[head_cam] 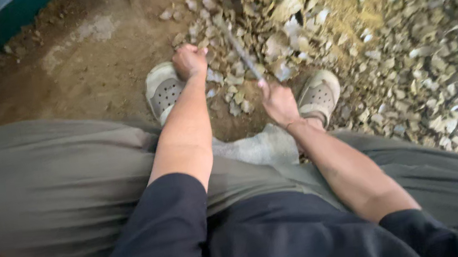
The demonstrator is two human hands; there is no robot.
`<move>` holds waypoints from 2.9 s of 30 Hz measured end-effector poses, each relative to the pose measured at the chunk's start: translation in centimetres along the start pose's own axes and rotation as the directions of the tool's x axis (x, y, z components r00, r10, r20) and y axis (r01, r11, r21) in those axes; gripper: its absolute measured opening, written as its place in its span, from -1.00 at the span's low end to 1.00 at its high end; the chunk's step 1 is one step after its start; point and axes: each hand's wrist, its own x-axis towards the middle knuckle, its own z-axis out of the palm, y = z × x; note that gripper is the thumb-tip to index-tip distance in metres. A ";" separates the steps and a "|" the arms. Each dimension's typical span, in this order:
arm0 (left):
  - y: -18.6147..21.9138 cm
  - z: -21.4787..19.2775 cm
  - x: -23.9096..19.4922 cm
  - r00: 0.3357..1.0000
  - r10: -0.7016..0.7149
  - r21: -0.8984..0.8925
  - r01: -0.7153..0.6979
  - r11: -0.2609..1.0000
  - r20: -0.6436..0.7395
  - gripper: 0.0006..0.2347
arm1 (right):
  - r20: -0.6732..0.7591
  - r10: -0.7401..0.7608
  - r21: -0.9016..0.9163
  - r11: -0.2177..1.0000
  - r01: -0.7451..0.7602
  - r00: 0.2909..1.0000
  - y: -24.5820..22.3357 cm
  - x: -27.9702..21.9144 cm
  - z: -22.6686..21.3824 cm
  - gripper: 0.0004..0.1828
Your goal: The person uses a metal rod to repeatedly strike and crush small stones on the ground, then gathers the crushed material by hand and places it into a white sack.
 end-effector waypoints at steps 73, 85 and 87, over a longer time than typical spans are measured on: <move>10.4 10.5 -10.1 0.595 0.706 -0.056 -0.748 0.661 0.385 -0.95 | -0.261 0.268 0.262 0.944 -0.199 0.928 10.0 2.1 -8.1 -0.32; -1.8 -1.5 6.4 0.981 0.160 -0.038 -0.157 0.987 0.110 -0.81 | -0.077 -0.053 0.138 0.988 0.063 0.996 0.4 2.3 -1.2 -0.43; -2.6 -0.6 5.5 0.960 0.281 0.026 -0.280 0.960 -0.020 -0.83 | 0.058 -0.117 0.056 0.992 0.113 0.991 -0.6 2.0 -0.6 -0.42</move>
